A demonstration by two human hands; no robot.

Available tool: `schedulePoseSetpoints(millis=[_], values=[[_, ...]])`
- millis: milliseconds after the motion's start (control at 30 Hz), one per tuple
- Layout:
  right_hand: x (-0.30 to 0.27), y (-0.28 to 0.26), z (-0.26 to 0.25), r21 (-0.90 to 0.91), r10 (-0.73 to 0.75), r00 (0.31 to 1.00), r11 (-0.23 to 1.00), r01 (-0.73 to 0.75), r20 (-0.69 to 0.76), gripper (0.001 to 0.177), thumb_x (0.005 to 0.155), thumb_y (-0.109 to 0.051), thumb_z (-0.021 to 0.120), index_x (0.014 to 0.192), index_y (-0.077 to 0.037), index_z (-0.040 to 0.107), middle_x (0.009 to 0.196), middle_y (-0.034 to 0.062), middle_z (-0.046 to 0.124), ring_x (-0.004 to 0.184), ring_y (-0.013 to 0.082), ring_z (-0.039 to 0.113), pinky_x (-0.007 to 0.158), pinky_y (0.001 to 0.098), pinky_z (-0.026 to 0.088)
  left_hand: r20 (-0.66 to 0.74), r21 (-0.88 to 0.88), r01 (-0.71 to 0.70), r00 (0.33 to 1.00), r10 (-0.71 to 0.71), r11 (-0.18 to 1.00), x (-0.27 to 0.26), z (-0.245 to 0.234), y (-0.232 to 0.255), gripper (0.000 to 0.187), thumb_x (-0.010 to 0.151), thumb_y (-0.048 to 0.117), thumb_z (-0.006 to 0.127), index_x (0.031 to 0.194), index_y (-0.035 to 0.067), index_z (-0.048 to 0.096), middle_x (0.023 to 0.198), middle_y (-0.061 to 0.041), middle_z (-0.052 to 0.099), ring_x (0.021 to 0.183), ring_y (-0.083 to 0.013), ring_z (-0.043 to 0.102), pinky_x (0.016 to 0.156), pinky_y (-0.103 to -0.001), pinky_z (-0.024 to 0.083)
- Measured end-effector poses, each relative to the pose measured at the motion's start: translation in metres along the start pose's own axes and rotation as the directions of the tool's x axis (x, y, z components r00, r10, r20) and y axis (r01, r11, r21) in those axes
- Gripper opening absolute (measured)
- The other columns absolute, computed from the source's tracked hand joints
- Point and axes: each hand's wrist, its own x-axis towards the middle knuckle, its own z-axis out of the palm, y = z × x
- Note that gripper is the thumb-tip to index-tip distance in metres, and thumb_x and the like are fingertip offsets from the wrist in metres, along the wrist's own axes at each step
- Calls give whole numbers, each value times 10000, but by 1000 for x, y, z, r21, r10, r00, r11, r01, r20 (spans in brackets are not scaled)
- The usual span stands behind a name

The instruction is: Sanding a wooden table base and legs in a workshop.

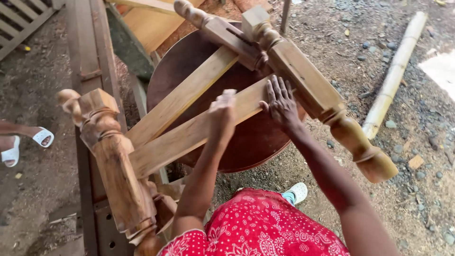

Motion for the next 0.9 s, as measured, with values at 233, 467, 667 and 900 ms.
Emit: schedulePoseSetpoints(millis=[233, 467, 667, 900], values=[[17, -141, 32, 56, -187, 981, 980, 190, -55, 899, 1006, -661, 455, 1541, 59, 398, 1631, 255, 343, 1508, 435, 313, 1259, 544, 239, -474, -3, 350, 824, -309, 937, -54, -82, -73, 317, 1094, 170, 494, 1368, 54, 602, 1234, -195, 758, 1006, -300, 763, 819, -405, 631], [49, -228, -40, 252, -519, 806, 852, 459, 284, 834, 1039, -627, 444, 1551, 24, 348, 1646, 247, 305, 1547, 433, 231, 1286, 523, 153, -412, 142, 599, 760, -503, 788, -111, -114, -103, 355, 1060, 152, 541, 1382, 28, 623, 1176, -186, 762, 862, -310, 761, 677, -415, 620], [64, -156, -33, 247, -514, 785, 857, 452, 345, 798, 988, -665, 403, 1618, -209, 227, 1687, 125, 196, 1553, 337, 133, 1247, 531, 34, -369, 171, 665, 727, -579, 727, -147, -115, -94, 309, 1099, 97, 546, 1390, 28, 623, 950, -148, 781, 744, -181, 742, 566, -287, 582], [77, -50, -29, 260, -500, 779, 865, 429, 378, 827, 969, -686, 418, 1640, -250, 209, 1666, 127, 227, 1521, 354, 209, 1225, 523, 109, -344, -488, 609, 525, -779, 626, -117, -72, 0, 187, 1088, 103, 540, 1250, 37, 606, 1100, -114, 667, 947, -191, 640, 750, -289, 588]])
